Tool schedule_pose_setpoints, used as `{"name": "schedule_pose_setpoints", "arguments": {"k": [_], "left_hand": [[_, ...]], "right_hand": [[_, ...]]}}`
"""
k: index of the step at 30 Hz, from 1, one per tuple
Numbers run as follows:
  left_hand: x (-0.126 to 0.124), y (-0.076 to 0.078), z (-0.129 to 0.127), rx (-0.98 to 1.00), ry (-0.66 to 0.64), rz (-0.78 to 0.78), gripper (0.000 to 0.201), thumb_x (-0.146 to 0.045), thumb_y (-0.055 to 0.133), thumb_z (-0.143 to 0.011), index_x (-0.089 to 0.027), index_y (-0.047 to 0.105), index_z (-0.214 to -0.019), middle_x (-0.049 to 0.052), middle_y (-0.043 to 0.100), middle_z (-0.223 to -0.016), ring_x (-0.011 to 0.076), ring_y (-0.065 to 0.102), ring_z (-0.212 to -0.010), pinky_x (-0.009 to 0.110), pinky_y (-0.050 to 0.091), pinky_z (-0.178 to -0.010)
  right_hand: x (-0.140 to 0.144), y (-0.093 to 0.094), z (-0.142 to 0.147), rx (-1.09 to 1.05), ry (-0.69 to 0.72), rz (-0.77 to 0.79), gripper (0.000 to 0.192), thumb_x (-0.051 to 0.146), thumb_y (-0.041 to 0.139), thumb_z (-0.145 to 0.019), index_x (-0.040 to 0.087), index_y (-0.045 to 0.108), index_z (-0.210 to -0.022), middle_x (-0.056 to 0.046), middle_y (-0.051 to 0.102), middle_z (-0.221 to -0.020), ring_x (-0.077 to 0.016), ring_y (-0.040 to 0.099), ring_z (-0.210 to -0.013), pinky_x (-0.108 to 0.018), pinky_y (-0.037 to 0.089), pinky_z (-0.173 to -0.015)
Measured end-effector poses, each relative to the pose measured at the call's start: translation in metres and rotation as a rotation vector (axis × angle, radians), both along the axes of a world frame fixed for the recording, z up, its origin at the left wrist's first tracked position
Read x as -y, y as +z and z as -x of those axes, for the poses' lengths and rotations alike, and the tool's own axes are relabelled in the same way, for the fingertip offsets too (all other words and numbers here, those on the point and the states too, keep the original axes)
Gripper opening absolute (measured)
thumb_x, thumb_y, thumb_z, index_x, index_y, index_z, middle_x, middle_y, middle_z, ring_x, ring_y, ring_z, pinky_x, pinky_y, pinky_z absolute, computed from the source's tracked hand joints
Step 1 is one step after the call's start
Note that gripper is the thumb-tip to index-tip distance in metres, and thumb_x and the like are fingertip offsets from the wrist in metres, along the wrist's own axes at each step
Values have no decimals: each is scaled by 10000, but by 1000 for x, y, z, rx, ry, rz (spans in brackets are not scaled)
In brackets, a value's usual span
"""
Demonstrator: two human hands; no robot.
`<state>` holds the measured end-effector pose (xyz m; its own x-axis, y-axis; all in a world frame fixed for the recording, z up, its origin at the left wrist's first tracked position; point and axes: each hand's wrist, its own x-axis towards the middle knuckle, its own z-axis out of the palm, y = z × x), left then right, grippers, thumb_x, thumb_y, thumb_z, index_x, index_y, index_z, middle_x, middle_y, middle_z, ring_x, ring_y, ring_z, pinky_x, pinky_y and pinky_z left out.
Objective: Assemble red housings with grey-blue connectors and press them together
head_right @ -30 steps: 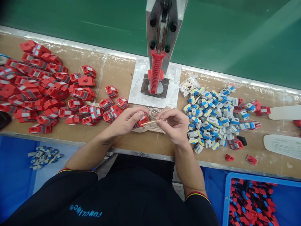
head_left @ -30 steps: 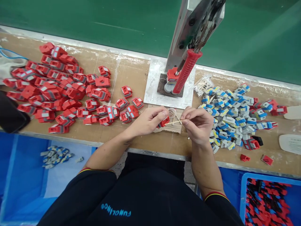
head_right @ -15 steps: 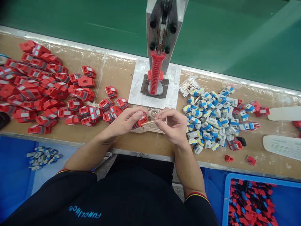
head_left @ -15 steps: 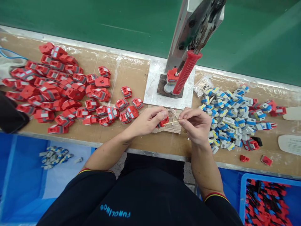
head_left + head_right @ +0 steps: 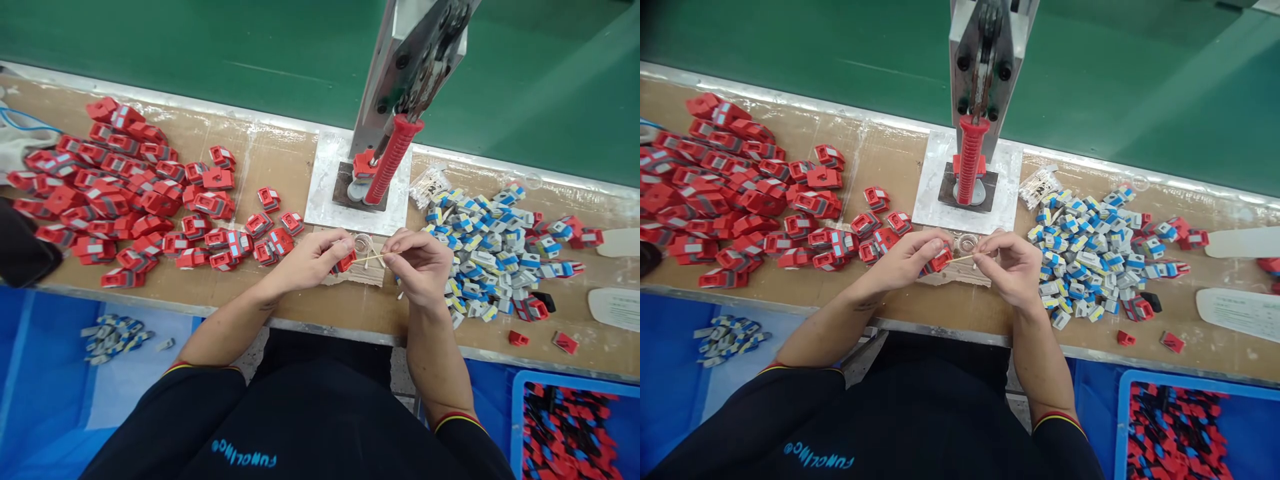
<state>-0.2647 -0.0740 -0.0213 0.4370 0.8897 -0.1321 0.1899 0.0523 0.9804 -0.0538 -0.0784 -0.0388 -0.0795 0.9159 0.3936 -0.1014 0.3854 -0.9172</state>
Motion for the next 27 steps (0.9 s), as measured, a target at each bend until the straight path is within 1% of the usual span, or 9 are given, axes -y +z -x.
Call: {"name": "schedule_pose_setpoints", "arguments": {"k": [6, 9, 11, 13, 15, 17, 19, 24, 27], "left_hand": [[0, -3, 0, 9, 3, -2, 549, -695, 494, -982, -189, 593, -795, -3, 551, -690, 137, 512, -626, 262, 451, -615], [0, -3, 0, 23, -2, 29, 559, -707, 498, -977, -188, 588, -793, -5, 548, -691, 131, 513, -614, 257, 450, -597], [-1, -3, 1, 43, -11, 59, 574, -724, 496, -971, -184, 597, -804, -5, 550, -688, 130, 517, -604, 256, 452, -583], [-3, -3, 3, 61, -21, 78, 594, -738, 493, -966, -179, 614, -809, -2, 560, -683, 131, 523, -605, 259, 459, -588], [-4, -3, 5, 79, -13, 100, 624, -758, 485, -959, -174, 638, -803, 5, 573, -669, 128, 512, -593, 256, 449, -572], [-5, -3, 7, 94, 18, 147, 658, -781, 478, -946, -169, 661, -789, 12, 581, -646, 120, 488, -560, 249, 419, -533], [-6, -2, 8, 108, 62, 202, 683, -801, 484, -927, -165, 676, -767, 13, 574, -617, 110, 465, -524, 243, 393, -496], [-7, -2, 7, 194, 109, 333, 712, -852, 529, -869, -168, 676, -736, 8, 567, -568, 93, 433, -450, 230, 348, -419], [-7, -4, 6, 265, 124, 379, 704, -857, 539, -868, -172, 673, -774, 22, 627, -614, 87, 433, -424, 234, 320, -396]], "right_hand": [[0, 0, 0, 48, -35, -18, 101, 253, 830, -879, 246, 739, -837, -13, 760, -749, -163, 689, -678, -301, 515, -584], [-2, -1, -4, 19, -63, -42, 134, 301, 842, -873, 253, 726, -826, 0, 742, -730, -157, 679, -660, -304, 519, -595], [-4, -2, -8, 11, -111, -70, 161, 331, 846, -865, 257, 712, -814, 9, 722, -711, -156, 669, -648, -307, 516, -596], [-6, -4, -13, 101, -159, -83, 135, 303, 820, -872, 257, 706, -816, 5, 722, -723, -161, 665, -655, -310, 507, -594], [-7, -5, -16, 286, -171, -77, 86, 225, 771, -879, 252, 709, -825, 0, 733, -747, -157, 645, -651, -307, 492, -594], [-9, -7, -17, 480, -140, -73, 94, 169, 734, -874, 246, 714, -825, 0, 743, -762, -146, 614, -635, -301, 481, -599], [-11, -8, -15, 600, -112, -88, 106, 155, 717, -875, 242, 713, -814, 2, 744, -756, -140, 593, -623, -295, 478, -604], [-15, -13, -12, 668, -89, -116, 110, 161, 690, -882, 243, 709, -811, 6, 736, -738, -150, 599, -628, -296, 500, -629], [-15, -15, -13, 642, -86, -123, 112, 152, 705, -864, 248, 709, -805, 15, 728, -729, -148, 585, -616, -292, 489, -621]]}}
